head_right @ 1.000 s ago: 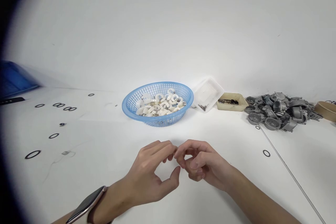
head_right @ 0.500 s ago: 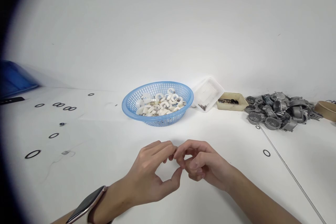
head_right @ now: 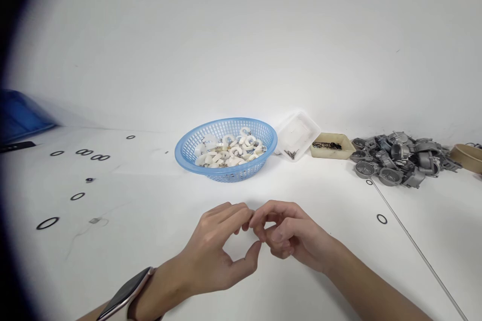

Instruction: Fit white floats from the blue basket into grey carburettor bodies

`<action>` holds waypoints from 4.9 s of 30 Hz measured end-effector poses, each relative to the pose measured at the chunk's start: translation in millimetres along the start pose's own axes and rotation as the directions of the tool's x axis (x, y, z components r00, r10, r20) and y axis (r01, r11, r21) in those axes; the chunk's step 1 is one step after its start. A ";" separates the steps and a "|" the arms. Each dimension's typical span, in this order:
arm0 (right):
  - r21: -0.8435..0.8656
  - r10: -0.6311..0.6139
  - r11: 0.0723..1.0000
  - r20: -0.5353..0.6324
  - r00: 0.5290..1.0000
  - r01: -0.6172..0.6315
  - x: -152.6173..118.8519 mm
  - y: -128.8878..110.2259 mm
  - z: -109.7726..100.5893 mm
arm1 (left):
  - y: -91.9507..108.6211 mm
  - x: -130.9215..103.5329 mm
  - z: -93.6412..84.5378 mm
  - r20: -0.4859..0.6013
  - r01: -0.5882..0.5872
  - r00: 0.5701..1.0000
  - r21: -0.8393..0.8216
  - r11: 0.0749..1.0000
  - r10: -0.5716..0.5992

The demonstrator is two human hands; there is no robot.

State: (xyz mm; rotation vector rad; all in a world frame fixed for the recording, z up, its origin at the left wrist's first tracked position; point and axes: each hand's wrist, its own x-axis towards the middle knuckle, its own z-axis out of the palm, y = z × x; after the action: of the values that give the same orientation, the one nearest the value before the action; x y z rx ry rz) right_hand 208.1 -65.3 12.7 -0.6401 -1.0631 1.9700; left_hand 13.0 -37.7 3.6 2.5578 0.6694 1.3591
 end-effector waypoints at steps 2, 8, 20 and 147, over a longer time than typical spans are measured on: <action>0.000 -0.004 1.000 0.002 1.000 0.004 -0.1 0.1 -0.3 | 0.0 0.2 -0.2 -0.007 -0.010 1.000 0.001 1.000 0.010; -0.007 -0.012 1.000 0.011 1.000 0.012 -0.2 0.8 0.0 | 0.9 0.3 -1.4 -0.001 -0.012 1.000 0.006 1.000 0.012; -0.002 -0.063 0.998 -0.079 0.995 0.063 -2.5 -3.7 5.1 | 0.2 1.6 -5.0 -0.141 -0.018 0.990 -0.127 0.992 0.000; 0.178 -0.097 0.976 -0.153 0.983 0.124 -2.1 2.7 24.2 | 26.1 -10.6 6.4 -0.109 0.276 0.918 -0.513 0.813 -0.381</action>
State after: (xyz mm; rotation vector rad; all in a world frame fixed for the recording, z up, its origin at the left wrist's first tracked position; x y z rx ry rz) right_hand 190.7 -78.9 23.1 -0.5975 -0.7981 1.8696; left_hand 21.2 -65.4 1.1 1.8217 0.6604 1.4548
